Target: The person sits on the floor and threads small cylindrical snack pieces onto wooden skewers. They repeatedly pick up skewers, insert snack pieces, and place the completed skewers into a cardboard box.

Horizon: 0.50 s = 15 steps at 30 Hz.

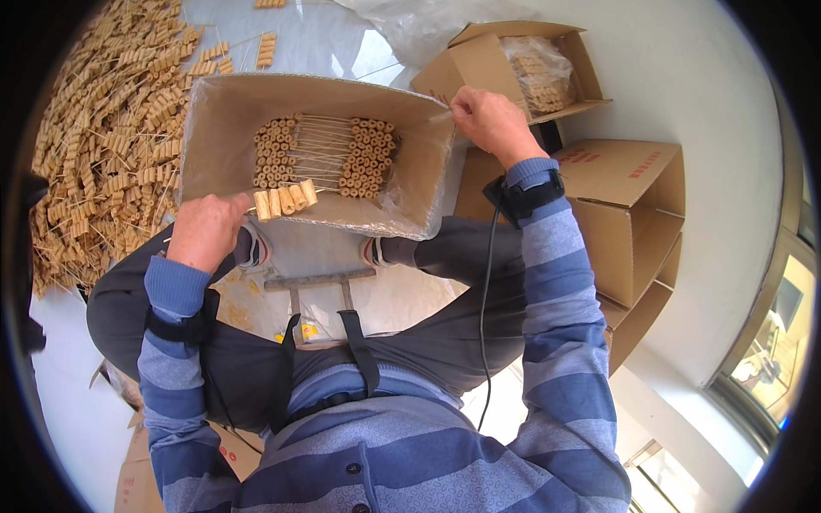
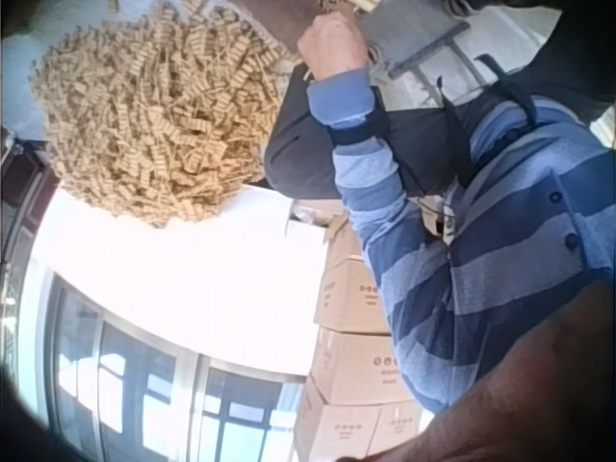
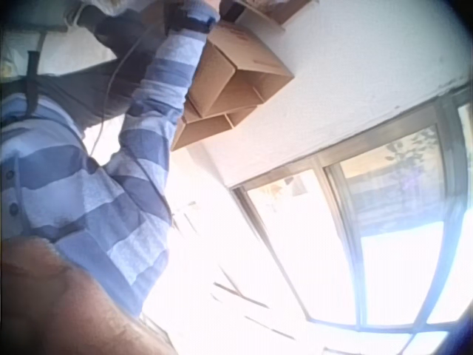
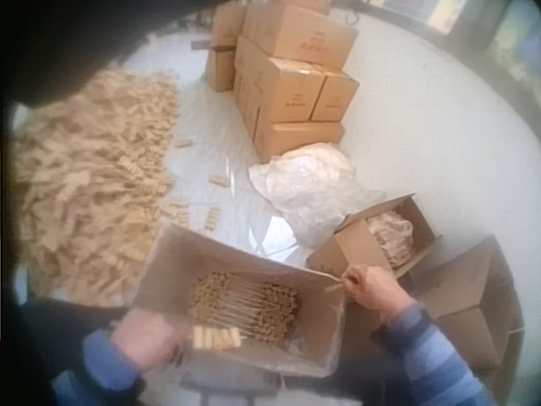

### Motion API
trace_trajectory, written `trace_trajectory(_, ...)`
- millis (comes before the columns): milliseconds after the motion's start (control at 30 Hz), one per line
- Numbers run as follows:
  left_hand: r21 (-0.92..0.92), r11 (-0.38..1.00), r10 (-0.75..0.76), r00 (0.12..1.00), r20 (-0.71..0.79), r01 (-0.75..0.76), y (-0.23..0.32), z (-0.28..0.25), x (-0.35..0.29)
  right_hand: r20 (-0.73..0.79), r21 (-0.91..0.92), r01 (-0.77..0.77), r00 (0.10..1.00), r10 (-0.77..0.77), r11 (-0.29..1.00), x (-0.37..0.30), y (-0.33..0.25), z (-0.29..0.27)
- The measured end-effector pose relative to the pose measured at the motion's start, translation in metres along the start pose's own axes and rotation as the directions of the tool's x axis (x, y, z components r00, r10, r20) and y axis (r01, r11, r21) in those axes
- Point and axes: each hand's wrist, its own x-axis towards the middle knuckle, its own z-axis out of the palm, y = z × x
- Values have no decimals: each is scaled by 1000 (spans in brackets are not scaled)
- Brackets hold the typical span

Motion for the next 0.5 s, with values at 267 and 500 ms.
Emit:
trace_trajectory(267, -17, 1000, 4, 1000, -6, -4, -1, 0, -1, -207, 8, -51, 977, 52, 999, 2, 4, 14)
trace_trajectory(500, -63, 998, 19, 1000, -5, -19, -4, 7, 0, -173, 139, -84, 979, 108, 987, 15, 20, 33)
